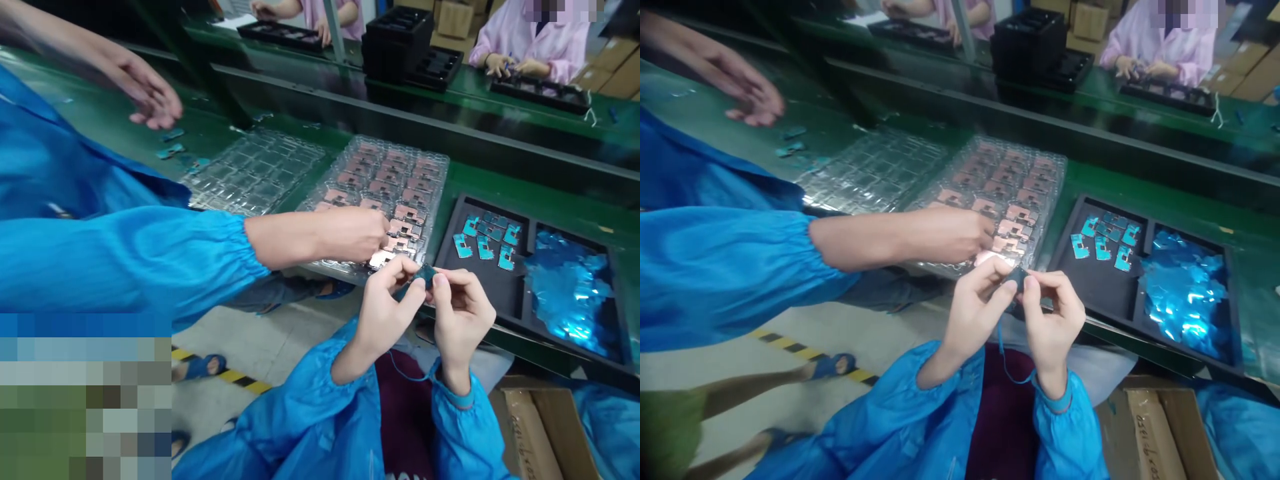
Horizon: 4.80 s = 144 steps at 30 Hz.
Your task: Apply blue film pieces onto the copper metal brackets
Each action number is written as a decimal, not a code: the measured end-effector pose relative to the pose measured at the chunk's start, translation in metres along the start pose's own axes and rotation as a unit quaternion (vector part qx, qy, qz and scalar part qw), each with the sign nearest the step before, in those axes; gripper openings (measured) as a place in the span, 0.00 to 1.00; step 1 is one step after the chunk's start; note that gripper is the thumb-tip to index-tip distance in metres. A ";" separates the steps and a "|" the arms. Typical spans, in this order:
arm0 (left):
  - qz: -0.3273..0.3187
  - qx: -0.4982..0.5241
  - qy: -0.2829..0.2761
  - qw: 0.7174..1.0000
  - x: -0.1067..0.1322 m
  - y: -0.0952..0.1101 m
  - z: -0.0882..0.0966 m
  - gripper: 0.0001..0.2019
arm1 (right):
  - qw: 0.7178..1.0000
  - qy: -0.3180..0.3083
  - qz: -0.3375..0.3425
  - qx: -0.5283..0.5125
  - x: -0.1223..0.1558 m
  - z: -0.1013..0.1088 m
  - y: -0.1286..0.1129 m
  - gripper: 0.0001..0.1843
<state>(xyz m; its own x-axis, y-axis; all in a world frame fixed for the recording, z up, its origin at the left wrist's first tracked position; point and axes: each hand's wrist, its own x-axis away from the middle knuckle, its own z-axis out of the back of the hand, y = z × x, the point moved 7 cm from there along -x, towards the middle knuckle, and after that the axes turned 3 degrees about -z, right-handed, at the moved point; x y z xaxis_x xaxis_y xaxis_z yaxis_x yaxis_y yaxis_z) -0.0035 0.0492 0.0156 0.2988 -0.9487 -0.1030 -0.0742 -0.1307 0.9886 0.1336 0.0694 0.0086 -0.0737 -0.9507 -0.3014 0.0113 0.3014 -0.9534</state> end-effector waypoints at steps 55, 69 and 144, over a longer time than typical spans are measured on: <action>0.254 0.295 -0.047 0.920 0.002 -0.030 -0.002 0.16 | 0.870 -0.036 0.369 0.326 0.017 0.022 -0.045 0.23; 0.244 0.278 -0.070 0.926 -0.001 -0.023 -0.027 0.13 | 0.920 0.183 0.299 0.176 0.013 0.073 -0.041 0.10; 0.175 0.143 -0.144 0.964 0.009 -0.030 -0.043 0.33 | 0.993 0.089 -0.066 0.032 -0.021 0.045 0.012 0.12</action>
<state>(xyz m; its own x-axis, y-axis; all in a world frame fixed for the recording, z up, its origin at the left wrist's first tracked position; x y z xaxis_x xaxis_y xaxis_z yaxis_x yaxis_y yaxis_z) 0.0423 0.0567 -0.0100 -0.0652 -0.9843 0.1638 -0.3934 0.1763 0.9023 0.1805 0.0900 0.0032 -0.2537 -0.9517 -0.1728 0.0536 0.1646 -0.9849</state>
